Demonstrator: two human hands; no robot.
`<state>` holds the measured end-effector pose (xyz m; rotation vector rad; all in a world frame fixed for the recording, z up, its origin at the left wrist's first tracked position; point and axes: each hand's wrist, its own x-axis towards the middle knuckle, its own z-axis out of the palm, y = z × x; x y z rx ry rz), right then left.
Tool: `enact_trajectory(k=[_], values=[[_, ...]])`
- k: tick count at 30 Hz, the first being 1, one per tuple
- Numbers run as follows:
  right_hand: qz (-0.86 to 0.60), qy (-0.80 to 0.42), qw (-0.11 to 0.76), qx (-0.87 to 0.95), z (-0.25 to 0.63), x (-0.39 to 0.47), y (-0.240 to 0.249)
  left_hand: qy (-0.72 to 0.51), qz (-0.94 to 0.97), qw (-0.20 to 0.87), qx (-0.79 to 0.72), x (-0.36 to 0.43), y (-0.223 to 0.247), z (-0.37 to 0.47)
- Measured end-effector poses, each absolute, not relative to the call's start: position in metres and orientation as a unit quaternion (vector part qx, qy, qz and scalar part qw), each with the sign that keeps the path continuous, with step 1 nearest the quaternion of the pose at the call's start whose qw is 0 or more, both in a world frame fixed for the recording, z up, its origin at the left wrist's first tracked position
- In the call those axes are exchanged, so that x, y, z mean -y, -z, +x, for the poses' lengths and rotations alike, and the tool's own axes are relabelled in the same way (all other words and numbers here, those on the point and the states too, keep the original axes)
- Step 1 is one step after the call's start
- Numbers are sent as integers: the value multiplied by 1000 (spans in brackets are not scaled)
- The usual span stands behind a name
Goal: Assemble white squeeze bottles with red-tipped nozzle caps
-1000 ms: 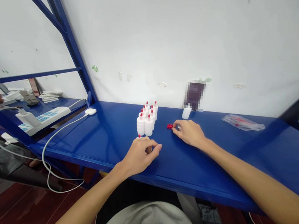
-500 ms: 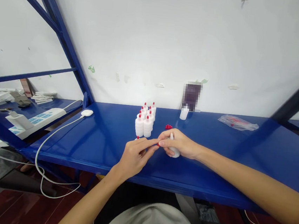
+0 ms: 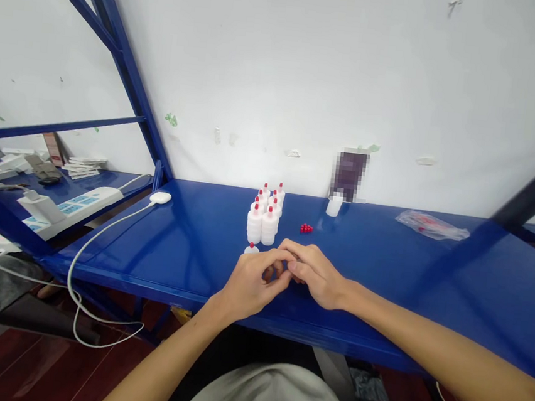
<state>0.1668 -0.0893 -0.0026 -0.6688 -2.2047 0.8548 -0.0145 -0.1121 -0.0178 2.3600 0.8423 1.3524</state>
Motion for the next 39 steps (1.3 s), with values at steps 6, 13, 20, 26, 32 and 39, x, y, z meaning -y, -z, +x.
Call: enact_trajectory(k=[6, 13, 20, 26, 32, 39], values=[[-259, -285, 327, 863, 169, 89, 3, -448, 819, 193, -302, 113, 18, -15], [-240, -281, 317, 873, 168, 92, 2, -396, 842, 181, -319, 114, 18, -14], [-349, -252, 364, 826, 187, 72, -1, -556, 708, 205, -386, 108, 11, -24], [-498, -114, 398, 762, 223, 44, -8, -543, 691, 103, -466, 87, 3, -49], [-503, -106, 312, 799, 227, 29, 3, -484, 719, 58, -495, 83, 4, -53], [-509, -145, 300, 794, 228, 24, 9, -419, 733, 76, -530, 85, 6, -48]])
